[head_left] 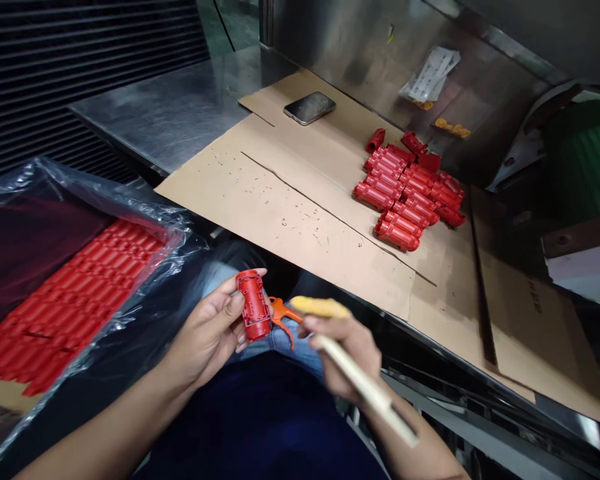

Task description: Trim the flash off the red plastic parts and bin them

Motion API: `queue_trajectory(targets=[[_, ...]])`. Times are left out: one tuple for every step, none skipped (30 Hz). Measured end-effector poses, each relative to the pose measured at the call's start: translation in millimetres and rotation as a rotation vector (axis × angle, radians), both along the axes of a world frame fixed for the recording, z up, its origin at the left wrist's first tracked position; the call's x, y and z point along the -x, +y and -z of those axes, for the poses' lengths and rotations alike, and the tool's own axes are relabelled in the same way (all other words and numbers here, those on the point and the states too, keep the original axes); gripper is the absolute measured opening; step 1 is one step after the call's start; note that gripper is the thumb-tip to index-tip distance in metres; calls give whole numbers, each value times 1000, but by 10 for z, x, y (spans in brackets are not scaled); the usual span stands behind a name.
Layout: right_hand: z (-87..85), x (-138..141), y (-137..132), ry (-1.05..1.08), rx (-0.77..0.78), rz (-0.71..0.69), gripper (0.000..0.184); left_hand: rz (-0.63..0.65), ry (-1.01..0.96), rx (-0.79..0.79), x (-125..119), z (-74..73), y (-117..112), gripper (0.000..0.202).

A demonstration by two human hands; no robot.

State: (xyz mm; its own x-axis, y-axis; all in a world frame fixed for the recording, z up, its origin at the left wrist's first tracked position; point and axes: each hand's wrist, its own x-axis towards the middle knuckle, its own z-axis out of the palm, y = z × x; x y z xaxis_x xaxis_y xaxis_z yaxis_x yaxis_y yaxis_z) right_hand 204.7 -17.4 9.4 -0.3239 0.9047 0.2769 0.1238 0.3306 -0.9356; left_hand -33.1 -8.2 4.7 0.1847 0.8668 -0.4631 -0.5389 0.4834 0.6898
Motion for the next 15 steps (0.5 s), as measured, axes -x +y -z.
queue_trajectory(targets=[[-21, 4, -1, 57, 4, 73, 26, 11, -23, 30, -2, -12, 7, 66], [-39, 15, 6, 102, -17, 120, 24, 23, -46, 56, -10, -23, 15, 65], [-51, 35, 18, 128, -45, 130, 21, 38, -71, 80, -25, -34, 23, 63], [-54, 63, 34, 120, -78, 92, 20, 55, -97, 101, -45, -44, 30, 59], [-47, 97, 53, 89, -125, 24, 24, 76, -117, 118, -69, -54, 36, 56], [-30, 135, 71, 48, -174, -43, 33, 105, -129, 135, -95, -62, 42, 52], [-6, 175, 87, 25, -222, -90, 45, 134, -131, 145, -122, -69, 45, 48], [22, 211, 99, 14, -257, -124, 57, 157, -128, 146, -145, -72, 47, 45], [49, 243, 108, 15, -276, -146, 65, 174, -125, 137, -165, -73, 48, 42], [71, 267, 114, 19, -279, -156, 70, 185, -124, 125, -180, -71, 48, 40], [85, 283, 118, 20, -271, -161, 72, 191, -126, 114, -191, -65, 47, 39], [90, 291, 121, 14, -258, -170, 74, 195, -133, 107, -197, -58, 47, 38], [86, 291, 124, 9, -250, -177, 74, 202, -145, 105, -199, -49, 46, 38], [75, 285, 128, 8, -245, -181, 74, 210, -159, 111, -199, -41, 47, 38], [60, 276, 132, 17, -249, -184, 73, 218, -175, 121, -199, -34, 47, 38]])
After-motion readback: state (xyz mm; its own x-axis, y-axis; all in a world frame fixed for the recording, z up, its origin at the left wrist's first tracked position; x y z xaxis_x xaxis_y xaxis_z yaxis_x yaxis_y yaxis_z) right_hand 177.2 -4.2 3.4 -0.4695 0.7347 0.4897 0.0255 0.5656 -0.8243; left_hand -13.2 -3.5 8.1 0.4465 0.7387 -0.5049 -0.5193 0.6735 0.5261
